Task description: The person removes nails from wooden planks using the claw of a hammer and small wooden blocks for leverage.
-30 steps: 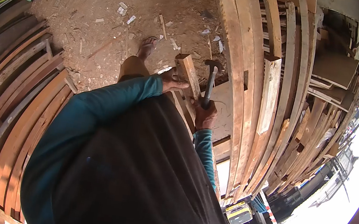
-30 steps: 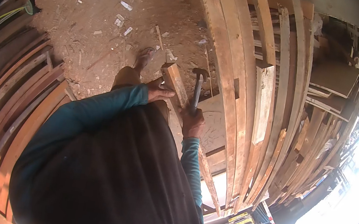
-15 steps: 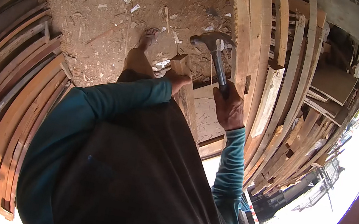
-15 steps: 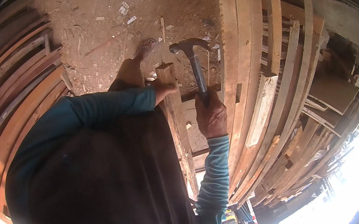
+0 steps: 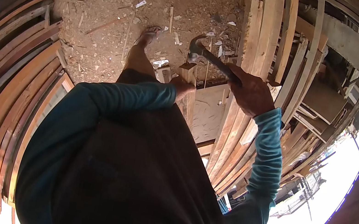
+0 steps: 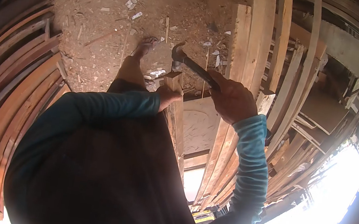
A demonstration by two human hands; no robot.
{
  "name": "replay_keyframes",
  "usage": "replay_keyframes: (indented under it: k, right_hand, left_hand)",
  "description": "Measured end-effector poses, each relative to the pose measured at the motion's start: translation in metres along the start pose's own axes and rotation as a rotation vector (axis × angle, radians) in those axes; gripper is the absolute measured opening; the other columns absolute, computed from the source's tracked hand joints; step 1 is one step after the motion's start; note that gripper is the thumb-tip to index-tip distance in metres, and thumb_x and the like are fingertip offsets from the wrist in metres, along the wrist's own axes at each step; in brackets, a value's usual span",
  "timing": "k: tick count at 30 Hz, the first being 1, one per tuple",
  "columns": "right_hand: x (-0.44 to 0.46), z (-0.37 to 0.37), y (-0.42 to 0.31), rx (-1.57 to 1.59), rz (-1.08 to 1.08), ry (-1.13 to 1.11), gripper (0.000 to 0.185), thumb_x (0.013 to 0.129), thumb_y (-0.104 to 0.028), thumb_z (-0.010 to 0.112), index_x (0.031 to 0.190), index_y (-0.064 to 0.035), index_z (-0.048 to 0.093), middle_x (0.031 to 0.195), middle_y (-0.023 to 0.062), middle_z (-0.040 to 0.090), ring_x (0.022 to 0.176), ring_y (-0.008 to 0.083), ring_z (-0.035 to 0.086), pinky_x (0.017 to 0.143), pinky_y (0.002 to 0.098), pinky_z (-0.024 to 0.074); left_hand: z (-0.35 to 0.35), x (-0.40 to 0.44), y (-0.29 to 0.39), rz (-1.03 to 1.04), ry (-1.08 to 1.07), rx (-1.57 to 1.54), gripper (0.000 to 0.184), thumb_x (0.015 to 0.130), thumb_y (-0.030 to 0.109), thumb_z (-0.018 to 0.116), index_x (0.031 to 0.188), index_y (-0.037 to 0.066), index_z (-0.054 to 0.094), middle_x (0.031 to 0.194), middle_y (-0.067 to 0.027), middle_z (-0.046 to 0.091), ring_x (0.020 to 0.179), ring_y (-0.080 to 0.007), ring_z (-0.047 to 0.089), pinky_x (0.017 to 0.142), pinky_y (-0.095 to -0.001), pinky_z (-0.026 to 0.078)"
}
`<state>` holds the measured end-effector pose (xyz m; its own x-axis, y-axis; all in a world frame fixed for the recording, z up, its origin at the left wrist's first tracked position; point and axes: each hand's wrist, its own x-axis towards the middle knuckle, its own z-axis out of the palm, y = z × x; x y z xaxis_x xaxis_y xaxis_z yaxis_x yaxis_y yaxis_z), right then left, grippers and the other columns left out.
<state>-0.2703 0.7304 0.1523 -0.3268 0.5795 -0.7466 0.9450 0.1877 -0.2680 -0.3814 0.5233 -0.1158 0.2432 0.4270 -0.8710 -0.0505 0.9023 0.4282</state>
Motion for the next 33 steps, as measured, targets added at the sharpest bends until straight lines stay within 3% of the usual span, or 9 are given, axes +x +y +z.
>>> replay_keyframes:
  k: [4,8,11,13,15,23,27,29,33]
  right_hand:
    - [0.010,-0.029,-0.008,0.300,-0.036,0.299,0.044,0.095,-0.012,0.064,0.137,-0.0033,0.053,0.085,0.0164,0.067,0.072,0.0249,0.064,0.072,0.0341,0.0524]
    - [0.032,-0.028,-0.009,0.241,-0.034,0.491,0.044,0.095,-0.013,0.064,0.136,-0.0008,0.053,0.096,0.0225,0.070,0.085,0.0333,0.072,0.074,0.0390,0.0556]
    - [0.040,-0.013,-0.003,0.195,-0.097,0.389,0.043,0.095,-0.016,0.062,0.136,-0.0052,0.053,0.098,0.0252,0.070,0.090,0.0398,0.071,0.074,0.0448,0.0559]
    - [0.041,-0.014,-0.004,-0.163,-0.008,-0.179,0.042,0.096,-0.020,0.060,0.136,-0.0108,0.054,0.095,0.0261,0.069,0.087,0.0423,0.069,0.073,0.0491,0.0547]
    - [0.039,-0.034,-0.014,-0.121,-0.005,-0.192,0.040,0.097,-0.024,0.058,0.136,-0.0147,0.055,0.091,0.0252,0.069,0.081,0.0414,0.069,0.073,0.0516,0.0537]
    - [0.039,0.003,0.012,0.172,-0.115,0.541,0.043,0.097,-0.021,0.061,0.138,-0.0109,0.053,0.088,0.0233,0.069,0.079,0.0412,0.069,0.067,0.0490,0.0548]
    - [0.014,0.010,0.010,-0.150,-0.100,-0.039,0.046,0.099,-0.023,0.057,0.143,-0.0139,0.048,0.079,0.0192,0.065,0.076,0.0392,0.067,0.068,0.0524,0.0534]
    - [0.012,-0.005,0.001,-0.088,-0.099,0.011,0.045,0.097,-0.020,0.060,0.141,-0.0127,0.050,0.085,0.0204,0.068,0.078,0.0404,0.068,0.069,0.0506,0.0550]
    - [0.011,-0.013,-0.009,0.192,0.056,0.535,0.048,0.097,-0.013,0.062,0.143,-0.0063,0.051,0.097,0.0238,0.071,0.086,0.0352,0.073,0.073,0.0435,0.0576]
  left_hand:
    - [-0.004,-0.029,0.027,0.029,-0.006,-0.149,0.037,0.073,0.030,0.087,0.084,-0.002,0.072,0.083,-0.0098,0.071,0.076,-0.0219,0.066,0.069,-0.0387,0.052]
    - [-0.008,-0.018,0.002,-0.001,-0.166,-0.307,0.035,0.080,0.027,0.083,0.100,0.000,0.071,0.103,-0.0092,0.072,0.093,-0.0225,0.067,0.083,-0.0356,0.052]
    - [-0.013,-0.017,0.002,0.012,-0.268,-0.232,0.031,0.087,0.026,0.076,0.106,0.002,0.071,0.108,-0.0089,0.072,0.101,-0.0217,0.066,0.088,-0.0339,0.050]
    - [-0.014,-0.029,0.020,0.016,-0.234,-0.071,0.029,0.091,0.027,0.072,0.108,0.004,0.070,0.108,-0.0085,0.072,0.103,-0.0212,0.066,0.090,-0.0334,0.050]
    - [-0.016,-0.037,0.032,0.024,-0.204,-0.026,0.029,0.094,0.031,0.067,0.109,0.006,0.071,0.109,-0.0087,0.072,0.104,-0.0201,0.065,0.090,-0.0355,0.050]
    - [-0.022,-0.034,0.032,0.037,-0.249,0.075,0.033,0.094,0.038,0.065,0.107,0.008,0.070,0.109,-0.0087,0.071,0.102,-0.0219,0.065,0.089,-0.0385,0.050]
    - [-0.014,-0.013,-0.002,0.214,-0.209,0.284,0.032,0.092,0.042,0.066,0.100,0.010,0.070,0.098,-0.0098,0.071,0.093,-0.0246,0.065,0.084,-0.0388,0.051]
    - [-0.013,-0.011,-0.003,0.211,-0.220,0.182,0.035,0.091,0.043,0.067,0.101,0.009,0.071,0.100,-0.0106,0.072,0.094,-0.0246,0.066,0.084,-0.0384,0.051]
    - [-0.019,-0.023,0.022,-0.003,-0.241,0.143,0.040,0.087,0.041,0.073,0.107,0.005,0.072,0.107,-0.0126,0.074,0.098,-0.0231,0.069,0.084,-0.0365,0.053]
